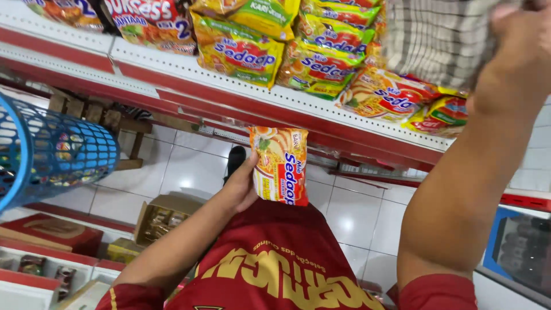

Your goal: Scanning barcodes on instant noodle packets and cleaning them with a cloth in a grocery store aisle.

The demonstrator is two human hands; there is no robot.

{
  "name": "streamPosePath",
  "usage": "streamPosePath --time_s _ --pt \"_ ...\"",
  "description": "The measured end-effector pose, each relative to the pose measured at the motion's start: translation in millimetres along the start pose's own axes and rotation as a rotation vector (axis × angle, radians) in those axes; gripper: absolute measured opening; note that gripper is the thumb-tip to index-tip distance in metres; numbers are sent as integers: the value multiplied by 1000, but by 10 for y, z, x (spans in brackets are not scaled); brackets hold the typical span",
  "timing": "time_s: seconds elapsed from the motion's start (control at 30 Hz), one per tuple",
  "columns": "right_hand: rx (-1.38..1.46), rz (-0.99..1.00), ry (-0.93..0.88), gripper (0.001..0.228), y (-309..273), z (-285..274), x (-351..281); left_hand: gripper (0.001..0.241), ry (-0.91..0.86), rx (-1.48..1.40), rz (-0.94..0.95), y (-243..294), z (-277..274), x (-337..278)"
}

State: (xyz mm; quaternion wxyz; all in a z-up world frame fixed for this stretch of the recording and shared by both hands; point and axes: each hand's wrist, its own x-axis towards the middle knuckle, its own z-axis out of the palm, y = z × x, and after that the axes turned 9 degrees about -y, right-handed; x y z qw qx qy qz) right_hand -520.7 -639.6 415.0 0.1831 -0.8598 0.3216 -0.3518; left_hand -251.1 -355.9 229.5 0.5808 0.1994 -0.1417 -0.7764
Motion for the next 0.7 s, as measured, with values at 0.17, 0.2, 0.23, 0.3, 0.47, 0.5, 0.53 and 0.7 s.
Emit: streamPosePath --time_s 0.17,0.2,0.23,0.3,0.47,0.5,0.53,0.7 --pt "1102 191 -22 49 -364 -330 -668 70 153 80 3 -522 374 52" --pt "1108 193 -32 49 -366 -296 -856 70 162 75 9 -633 402 41" --pt "1257 319 -52 60 -373 -256 -1038 69 176 53 -8 -733 424 28" --pt "1405 486 -90 71 -420 -118 -1508 68 215 3 -30 -966 507 -110" --pt "1180 583 -87 56 -484 274 -2355 58 183 -12 14 -1195 594 -189" --pt "1185 591 -99 56 -563 296 -2369 58 195 -20 17 -1222 633 -232" --pt "944 427 -111 51 -627 324 -2345 55 221 18 -9 -1203 661 -229" --pt "317 56 -333 58 -671 807 -2262 47 227 148 -88 -1272 737 -94"
